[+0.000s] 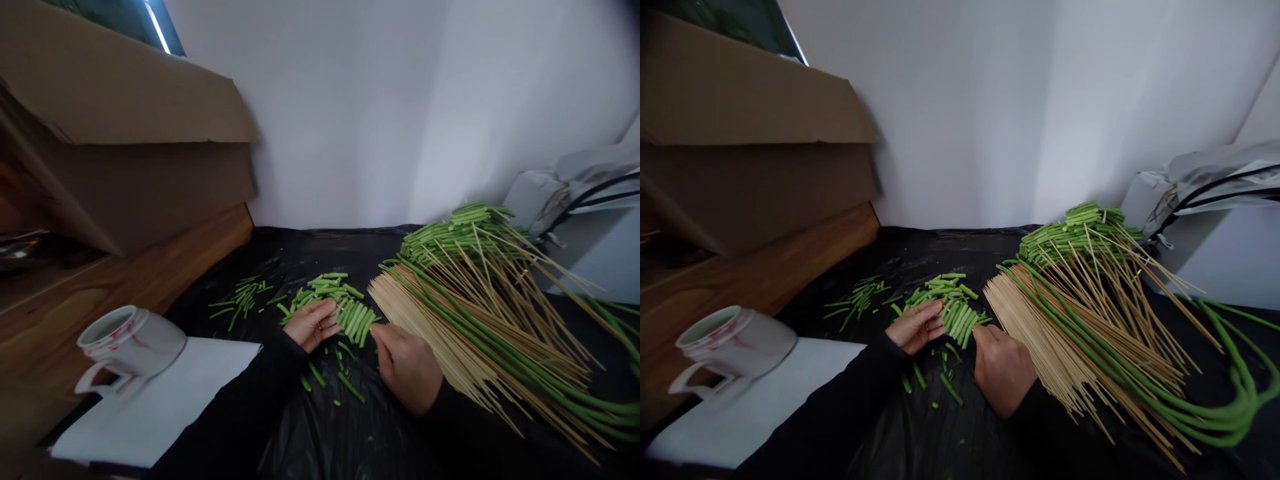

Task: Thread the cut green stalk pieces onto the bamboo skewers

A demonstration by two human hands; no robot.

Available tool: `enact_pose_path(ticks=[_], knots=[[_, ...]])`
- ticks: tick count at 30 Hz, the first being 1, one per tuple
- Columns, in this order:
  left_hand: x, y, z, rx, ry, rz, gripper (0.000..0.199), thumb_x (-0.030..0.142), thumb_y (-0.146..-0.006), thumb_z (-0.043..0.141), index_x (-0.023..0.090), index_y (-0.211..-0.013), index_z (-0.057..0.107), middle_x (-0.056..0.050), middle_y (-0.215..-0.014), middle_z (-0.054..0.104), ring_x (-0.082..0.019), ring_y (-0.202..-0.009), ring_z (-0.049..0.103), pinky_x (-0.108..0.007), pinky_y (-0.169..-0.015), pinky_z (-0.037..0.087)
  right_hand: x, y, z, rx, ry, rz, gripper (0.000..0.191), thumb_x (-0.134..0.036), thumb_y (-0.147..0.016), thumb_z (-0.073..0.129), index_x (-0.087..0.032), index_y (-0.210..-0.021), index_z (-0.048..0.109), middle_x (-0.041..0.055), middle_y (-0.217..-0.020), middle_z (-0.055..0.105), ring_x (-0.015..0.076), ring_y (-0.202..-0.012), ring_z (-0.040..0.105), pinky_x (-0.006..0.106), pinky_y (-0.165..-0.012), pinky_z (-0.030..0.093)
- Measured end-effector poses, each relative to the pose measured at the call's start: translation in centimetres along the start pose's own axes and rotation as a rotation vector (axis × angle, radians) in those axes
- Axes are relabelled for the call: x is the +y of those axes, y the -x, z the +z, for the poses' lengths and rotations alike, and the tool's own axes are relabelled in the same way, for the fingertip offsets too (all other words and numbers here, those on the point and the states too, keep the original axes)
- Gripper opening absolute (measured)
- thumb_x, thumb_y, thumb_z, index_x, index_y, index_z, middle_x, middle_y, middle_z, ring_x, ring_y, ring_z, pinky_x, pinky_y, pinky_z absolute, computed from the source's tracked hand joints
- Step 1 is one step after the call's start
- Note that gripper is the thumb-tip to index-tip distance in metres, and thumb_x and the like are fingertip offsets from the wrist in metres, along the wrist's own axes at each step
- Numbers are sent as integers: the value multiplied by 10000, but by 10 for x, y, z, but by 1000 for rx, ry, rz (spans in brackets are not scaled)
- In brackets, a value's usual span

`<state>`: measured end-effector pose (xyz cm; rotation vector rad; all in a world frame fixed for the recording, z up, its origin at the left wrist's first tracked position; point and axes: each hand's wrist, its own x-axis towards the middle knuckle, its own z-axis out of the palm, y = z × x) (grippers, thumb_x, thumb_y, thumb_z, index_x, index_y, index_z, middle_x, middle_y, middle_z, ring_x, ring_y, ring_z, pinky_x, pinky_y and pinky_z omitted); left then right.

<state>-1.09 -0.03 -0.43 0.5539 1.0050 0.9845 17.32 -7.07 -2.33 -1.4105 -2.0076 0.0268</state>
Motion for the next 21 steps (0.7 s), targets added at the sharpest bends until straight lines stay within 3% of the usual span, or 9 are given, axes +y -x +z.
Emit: enact_pose_path(ticks=[12,21], knots=[[-3,-1,1,24,-13,-9,119,118,-689,739,126,-782,666,13,-591,614,-80,-493,574,-263,-605,536,-2,0,0,7,34,-11,254,-132,-879,369,-163,-840,617,37,-702,600,160,-669,569,278,-617,332],[0,0,2,19,-36,17,152,128,-654,766,132,-770,667,21,-574,607,-76,-491,567,-257,-608,536,-1,-1,1,20,30,-17,259,-129,-881,375,-167,-888,631,47,-772,639,158,-726,595,261,-642,355]])
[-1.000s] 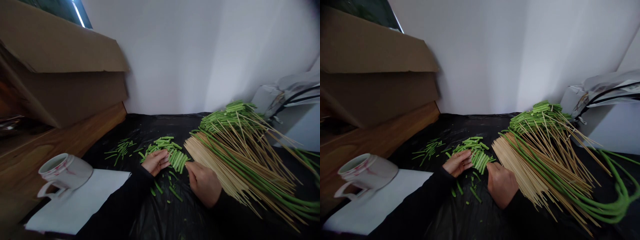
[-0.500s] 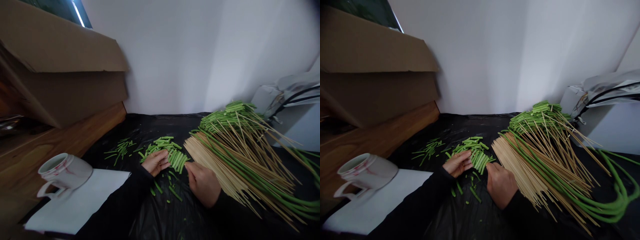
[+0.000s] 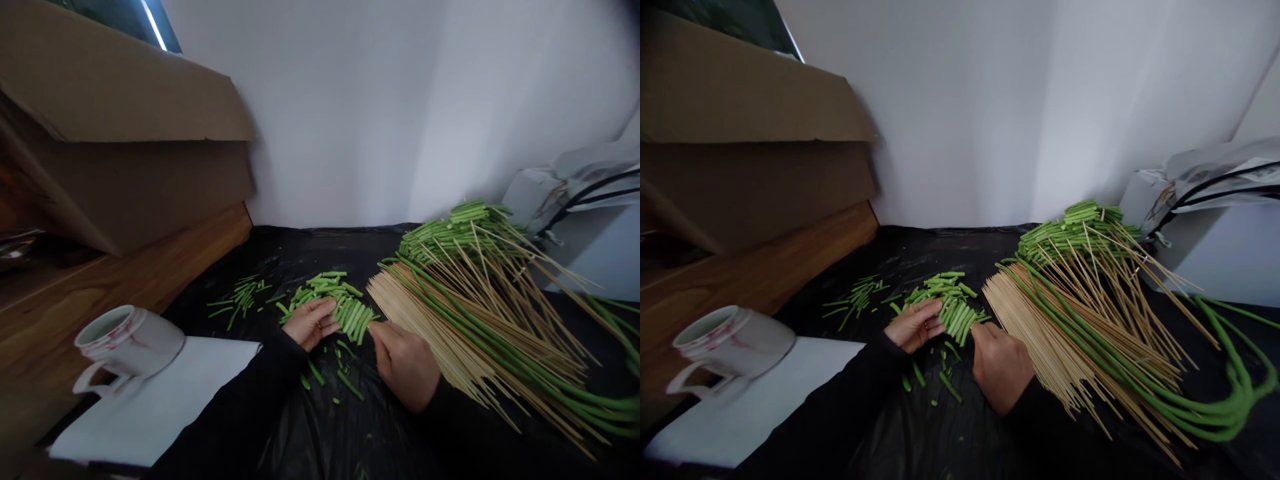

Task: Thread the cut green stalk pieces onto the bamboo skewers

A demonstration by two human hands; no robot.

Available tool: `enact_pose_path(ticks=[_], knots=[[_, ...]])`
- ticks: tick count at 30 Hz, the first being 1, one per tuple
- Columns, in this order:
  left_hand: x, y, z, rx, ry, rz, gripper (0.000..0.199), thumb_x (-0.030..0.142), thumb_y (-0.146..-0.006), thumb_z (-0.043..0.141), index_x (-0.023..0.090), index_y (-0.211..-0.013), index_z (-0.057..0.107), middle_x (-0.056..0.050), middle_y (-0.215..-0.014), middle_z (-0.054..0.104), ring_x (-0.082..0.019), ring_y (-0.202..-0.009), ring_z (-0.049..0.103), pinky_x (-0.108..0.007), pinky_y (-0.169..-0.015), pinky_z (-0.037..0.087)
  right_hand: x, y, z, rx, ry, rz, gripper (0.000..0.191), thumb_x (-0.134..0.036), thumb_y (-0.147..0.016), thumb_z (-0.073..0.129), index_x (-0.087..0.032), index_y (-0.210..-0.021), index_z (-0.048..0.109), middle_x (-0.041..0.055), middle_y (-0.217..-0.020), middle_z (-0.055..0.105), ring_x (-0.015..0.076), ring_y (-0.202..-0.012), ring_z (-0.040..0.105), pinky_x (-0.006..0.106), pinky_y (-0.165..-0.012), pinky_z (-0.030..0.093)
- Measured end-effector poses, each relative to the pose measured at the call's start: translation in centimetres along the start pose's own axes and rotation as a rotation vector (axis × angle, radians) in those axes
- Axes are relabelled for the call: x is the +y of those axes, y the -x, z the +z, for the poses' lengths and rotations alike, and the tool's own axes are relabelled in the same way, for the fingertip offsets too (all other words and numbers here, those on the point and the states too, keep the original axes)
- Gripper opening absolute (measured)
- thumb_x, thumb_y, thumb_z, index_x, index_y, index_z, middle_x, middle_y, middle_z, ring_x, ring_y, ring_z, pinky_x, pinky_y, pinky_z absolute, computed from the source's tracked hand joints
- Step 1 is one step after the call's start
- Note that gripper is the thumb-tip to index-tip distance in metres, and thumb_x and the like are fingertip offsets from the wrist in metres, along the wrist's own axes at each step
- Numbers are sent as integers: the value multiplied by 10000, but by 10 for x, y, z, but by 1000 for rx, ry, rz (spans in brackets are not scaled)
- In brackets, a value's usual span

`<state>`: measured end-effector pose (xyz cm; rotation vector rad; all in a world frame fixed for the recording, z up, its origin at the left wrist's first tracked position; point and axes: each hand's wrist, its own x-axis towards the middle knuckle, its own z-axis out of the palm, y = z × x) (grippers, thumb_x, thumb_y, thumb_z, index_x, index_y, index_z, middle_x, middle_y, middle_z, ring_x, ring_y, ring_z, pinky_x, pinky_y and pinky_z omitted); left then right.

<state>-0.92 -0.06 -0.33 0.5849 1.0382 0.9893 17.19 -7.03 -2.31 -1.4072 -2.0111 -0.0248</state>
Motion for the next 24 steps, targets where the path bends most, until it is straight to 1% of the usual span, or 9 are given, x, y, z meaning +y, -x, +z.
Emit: enact_pose_path(ticks=[4,6,8,9,11,14,16,20,24], knots=[[4,5,2,-65,-65,71,305,168,-598,810,139,-863,661,7,-652,645,-106,-596,624,-282,-686,538,5,-4,-6,60,32,5,246,-153,-888,395,-179,-892,639,32,-754,640,149,-697,594,253,-627,353],[7,8,2,-125,-177,127,395,204,-561,833,143,-905,650,-23,-737,677,-136,-692,650,-274,-696,525,9,-7,-10,114,65,13,242,-161,-890,402,-175,-896,644,30,-744,640,149,-684,593,254,-623,353],[8,11,1,-185,-350,215,373,225,-532,844,133,-834,645,-33,-743,681,-124,-683,636,-225,-644,494,14,-10,-14,163,80,18,241,-168,-893,406,-165,-916,646,39,-758,648,152,-709,601,250,-640,363],[9,13,0,-231,-452,245,336,236,-525,844,125,-768,641,-26,-705,671,-103,-631,612,-203,-600,468,17,-11,-15,178,82,21,241,-173,-895,408,-162,-919,647,42,-764,650,153,-723,604,249,-651,368],[10,17,-2,-374,-656,240,288,271,-530,835,119,-658,627,0,-599,626,-69,-518,532,-185,-521,409,20,-13,-16,200,86,30,240,-188,-897,411,-164,-911,650,41,-761,653,155,-729,605,249,-665,375],[10,26,-3,-623,-907,187,265,337,-558,809,131,-650,669,9,-558,591,-64,-471,455,-194,-465,336,22,-14,-16,211,86,32,236,-199,-897,417,-173,-905,652,35,-757,655,154,-720,604,252,-672,383],[9,30,-4,-720,-1019,258,233,349,-580,794,153,-674,708,-3,-587,603,-80,-496,463,-207,-473,325,22,-14,-16,209,81,26,237,-195,-895,416,-173,-913,651,37,-761,659,154,-725,605,251,-675,390],[4,29,-5,-798,-1217,486,145,293,-604,785,217,-725,758,-29,-635,637,-127,-581,532,-228,-546,367,20,-14,-16,200,81,18,259,-187,-899,397,-163,-924,654,57,-769,666,156,-732,607,247,-670,405],[1,24,-5,-791,-1369,603,93,254,-589,795,265,-673,758,-24,-624,633,-144,-613,549,-230,-599,392,20,-14,-16,192,77,19,274,-194,-904,387,-165,-931,658,64,-778,671,154,-726,607,244,-666,414]])
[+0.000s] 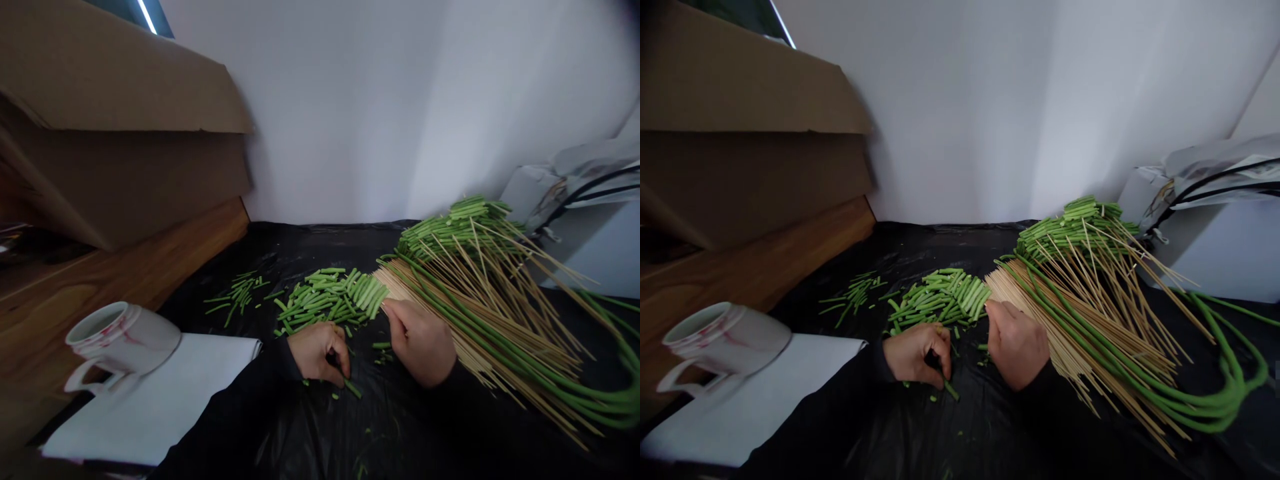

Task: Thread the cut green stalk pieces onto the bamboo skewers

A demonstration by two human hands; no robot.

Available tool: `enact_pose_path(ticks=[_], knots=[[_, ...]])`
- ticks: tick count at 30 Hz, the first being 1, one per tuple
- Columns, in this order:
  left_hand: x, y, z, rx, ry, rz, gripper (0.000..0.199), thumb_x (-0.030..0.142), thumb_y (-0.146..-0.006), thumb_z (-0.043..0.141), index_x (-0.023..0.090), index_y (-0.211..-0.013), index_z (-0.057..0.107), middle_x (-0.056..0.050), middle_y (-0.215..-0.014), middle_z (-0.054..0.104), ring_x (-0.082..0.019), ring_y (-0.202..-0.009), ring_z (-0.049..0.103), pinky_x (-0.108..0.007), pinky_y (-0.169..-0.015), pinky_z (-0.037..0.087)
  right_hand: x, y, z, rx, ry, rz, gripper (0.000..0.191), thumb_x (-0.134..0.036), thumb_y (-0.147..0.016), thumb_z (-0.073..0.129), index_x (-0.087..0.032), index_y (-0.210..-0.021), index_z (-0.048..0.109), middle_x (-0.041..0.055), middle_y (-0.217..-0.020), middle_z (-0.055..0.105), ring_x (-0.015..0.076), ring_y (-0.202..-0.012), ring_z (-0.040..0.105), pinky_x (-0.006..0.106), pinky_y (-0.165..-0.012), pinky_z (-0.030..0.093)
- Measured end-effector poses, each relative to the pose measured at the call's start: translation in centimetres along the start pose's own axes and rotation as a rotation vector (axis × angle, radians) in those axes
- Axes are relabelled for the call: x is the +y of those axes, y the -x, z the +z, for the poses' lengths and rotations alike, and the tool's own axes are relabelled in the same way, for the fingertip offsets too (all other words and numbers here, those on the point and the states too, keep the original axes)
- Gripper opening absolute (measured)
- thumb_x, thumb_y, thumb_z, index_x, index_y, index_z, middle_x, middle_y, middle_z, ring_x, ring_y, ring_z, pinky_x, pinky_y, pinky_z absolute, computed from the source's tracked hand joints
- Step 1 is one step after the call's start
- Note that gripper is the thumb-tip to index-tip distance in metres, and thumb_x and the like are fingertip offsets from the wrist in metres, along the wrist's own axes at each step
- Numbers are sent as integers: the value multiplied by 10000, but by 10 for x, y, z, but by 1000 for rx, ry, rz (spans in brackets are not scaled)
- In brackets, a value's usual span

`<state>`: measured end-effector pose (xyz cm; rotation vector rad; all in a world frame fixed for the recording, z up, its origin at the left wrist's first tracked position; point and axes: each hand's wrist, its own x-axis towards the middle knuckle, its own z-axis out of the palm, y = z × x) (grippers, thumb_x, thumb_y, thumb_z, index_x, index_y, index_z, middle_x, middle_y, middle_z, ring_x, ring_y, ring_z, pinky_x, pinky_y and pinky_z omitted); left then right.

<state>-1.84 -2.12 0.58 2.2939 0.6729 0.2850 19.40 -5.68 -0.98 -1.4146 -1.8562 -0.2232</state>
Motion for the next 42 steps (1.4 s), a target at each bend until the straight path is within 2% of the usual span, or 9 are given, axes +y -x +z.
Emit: enact_pose_path(ticks=[4,7,11,15,18,21,25,32,42], knots=[[3,1,-6,48,88,7,58,256,-650,752,248,-708,758,-50,-714,668,-167,-703,591,-240,-683,422,-1,0,0,9,-16,10,267,-203,-905,395,-162,-951,655,64,-795,672,154,-733,607,246,-671,417],[2,2,-12,155,242,-104,103,278,-670,734,205,-742,752,-63,-718,677,-171,-691,595,-246,-663,432,-2,0,-1,11,-40,21,259,-206,-907,400,-160,-937,653,59,-794,670,155,-743,608,249,-688,417],[-8,0,-18,367,441,-301,189,272,-649,747,163,-803,746,-56,-684,680,-155,-600,581,-249,-608,441,-3,0,-3,24,-59,19,251,-197,-906,404,-160,-935,651,56,-797,671,155,-760,609,249,-697,411],[-14,-3,-24,680,432,-357,168,224,-635,755,148,-784,750,-68,-781,714,-176,-742,613,-259,-752,447,-6,2,-2,19,-72,3,247,-196,-906,408,-162,-950,648,59,-815,677,154,-758,607,249,-681,407],[-13,-5,-26,803,674,-401,191,232,-604,783,139,-762,733,-58,-762,707,-156,-720,613,-243,-720,448,-10,5,0,-9,-108,-14,248,-186,-907,403,-168,-936,649,56,-807,673,149,-750,608,245,-683,407],[-11,-6,-25,819,997,-474,245,240,-581,807,144,-786,713,-47,-792,702,-126,-691,616,-216,-647,439,-14,8,1,-42,-136,-37,255,-171,-908,395,-170,-921,650,51,-785,664,143,-737,609,242,-686,405],[-12,-7,-22,824,1188,-484,247,194,-578,816,131,-791,705,-49,-789,692,-97,-653,603,-194,-600,434,-17,10,3,-73,-137,-50,268,-170,-911,383,-171,-929,651,51,-774,661,140,-728,607,240,-673,403],[-13,-6,-23,754,1310,-384,220,194,-647,780,96,-833,716,-44,-733,650,-61,-602,559,-147,-539,433,-18,10,3,-69,-124,-46,279,-189,-915,377,-178,-912,655,48,-754,653,143,-722,611,246,-647,409],[-12,-8,-21,803,1305,-433,216,143,-589,811,104,-779,714,-31,-671,649,-65,-561,563,-155,-516,433,-20,10,1,-80,-115,-37,283,-182,-911,378,-172,-896,661,48,-744,652,138,-714,616,234,-637,405]])
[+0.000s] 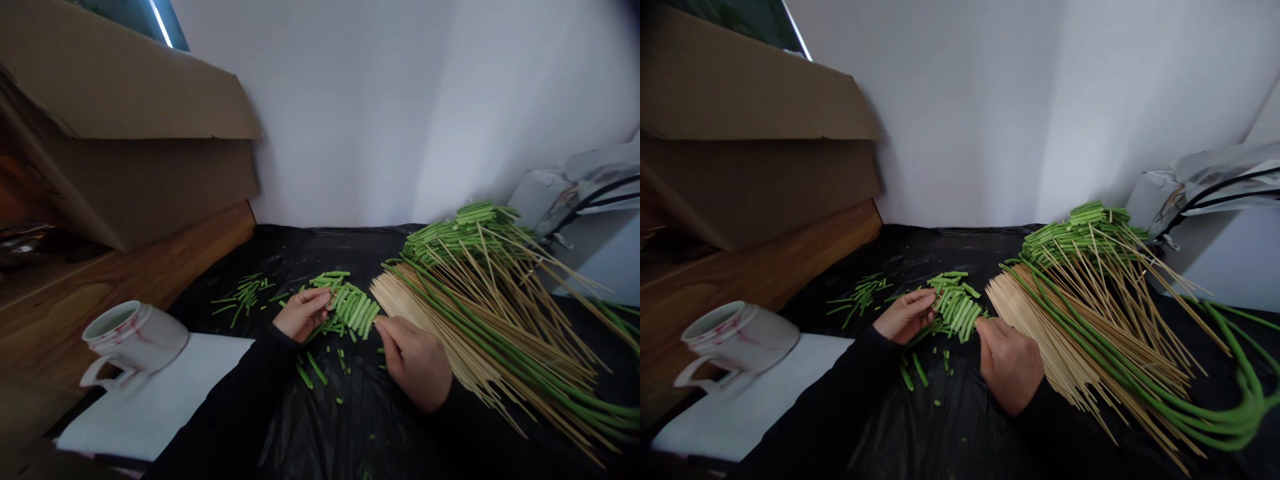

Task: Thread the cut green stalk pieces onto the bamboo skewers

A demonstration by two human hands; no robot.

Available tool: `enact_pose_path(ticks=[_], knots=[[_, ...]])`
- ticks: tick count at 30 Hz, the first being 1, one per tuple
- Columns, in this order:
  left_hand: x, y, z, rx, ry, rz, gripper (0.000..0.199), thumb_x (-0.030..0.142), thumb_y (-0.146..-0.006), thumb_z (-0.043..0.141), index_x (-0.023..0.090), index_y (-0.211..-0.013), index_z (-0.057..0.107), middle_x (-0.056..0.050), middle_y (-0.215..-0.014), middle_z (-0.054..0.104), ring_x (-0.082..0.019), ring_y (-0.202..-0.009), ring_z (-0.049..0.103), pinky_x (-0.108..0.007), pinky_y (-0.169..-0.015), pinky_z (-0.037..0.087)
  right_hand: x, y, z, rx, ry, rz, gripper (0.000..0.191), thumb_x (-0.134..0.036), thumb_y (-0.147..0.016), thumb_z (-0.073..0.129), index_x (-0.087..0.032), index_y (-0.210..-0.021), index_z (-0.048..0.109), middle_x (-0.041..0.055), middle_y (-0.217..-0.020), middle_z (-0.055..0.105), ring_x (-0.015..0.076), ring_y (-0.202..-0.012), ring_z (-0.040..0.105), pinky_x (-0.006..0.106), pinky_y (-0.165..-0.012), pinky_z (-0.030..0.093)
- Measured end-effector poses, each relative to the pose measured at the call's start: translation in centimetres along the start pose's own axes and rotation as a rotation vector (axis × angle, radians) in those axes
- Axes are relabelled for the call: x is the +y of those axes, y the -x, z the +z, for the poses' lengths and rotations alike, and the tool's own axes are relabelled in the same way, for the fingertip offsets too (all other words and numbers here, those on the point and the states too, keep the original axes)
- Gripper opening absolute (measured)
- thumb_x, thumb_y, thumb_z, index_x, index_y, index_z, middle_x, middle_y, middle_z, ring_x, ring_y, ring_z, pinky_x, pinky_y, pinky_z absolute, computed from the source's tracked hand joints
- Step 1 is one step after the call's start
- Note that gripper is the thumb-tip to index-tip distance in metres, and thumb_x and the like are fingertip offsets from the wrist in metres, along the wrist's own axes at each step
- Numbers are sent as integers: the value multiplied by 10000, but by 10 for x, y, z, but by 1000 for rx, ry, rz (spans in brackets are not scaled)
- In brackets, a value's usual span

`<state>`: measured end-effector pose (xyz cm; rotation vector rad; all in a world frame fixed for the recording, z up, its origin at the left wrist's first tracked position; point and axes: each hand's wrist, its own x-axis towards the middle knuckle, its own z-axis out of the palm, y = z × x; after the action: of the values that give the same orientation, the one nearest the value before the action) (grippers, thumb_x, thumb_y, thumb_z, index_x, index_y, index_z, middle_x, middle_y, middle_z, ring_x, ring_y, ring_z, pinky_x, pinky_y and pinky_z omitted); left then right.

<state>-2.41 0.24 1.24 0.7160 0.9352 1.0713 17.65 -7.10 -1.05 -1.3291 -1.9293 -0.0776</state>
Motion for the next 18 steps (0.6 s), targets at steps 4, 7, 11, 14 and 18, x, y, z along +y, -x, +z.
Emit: enact_pose_path(ticks=[4,7,11,14,18], knots=[[0,0,0,17,-15,6,223,142,-583,812,104,-783,722,-33,-668,654,-66,-551,558,-162,-510,425,0,0,1,-15,3,4,288,-170,-910,369,-178,-900,657,53,-770,659,144,-738,615,240,-648,403],[1,0,0,25,-24,14,242,165,-577,819,95,-789,726,-39,-677,660,-68,-560,561,-167,-527,434,0,1,1,-16,-10,12,284,-179,-916,366,-176,-914,650,51,-774,654,150,-746,616,249,-660,406],[0,0,0,19,-30,30,272,157,-539,837,92,-778,723,-41,-677,666,-60,-550,559,-156,-522,427,0,1,1,-30,-4,19,277,-180,-916,369,-176,-901,646,44,-756,642,147,-724,613,251,-645,401],[0,-1,0,-5,-20,27,256,155,-552,831,94,-774,720,-35,-655,657,-62,-554,559,-158,-527,431,0,1,1,-34,4,10,277,-179,-915,366,-181,-904,643,40,-750,640,145,-712,607,252,-625,392],[0,-1,0,-1,-2,19,249,151,-555,829,91,-770,718,-36,-645,653,-65,-552,565,-158,-529,439,1,1,1,-30,7,13,280,-191,-921,365,-181,-901,644,38,-743,637,145,-705,605,255,-622,390]])
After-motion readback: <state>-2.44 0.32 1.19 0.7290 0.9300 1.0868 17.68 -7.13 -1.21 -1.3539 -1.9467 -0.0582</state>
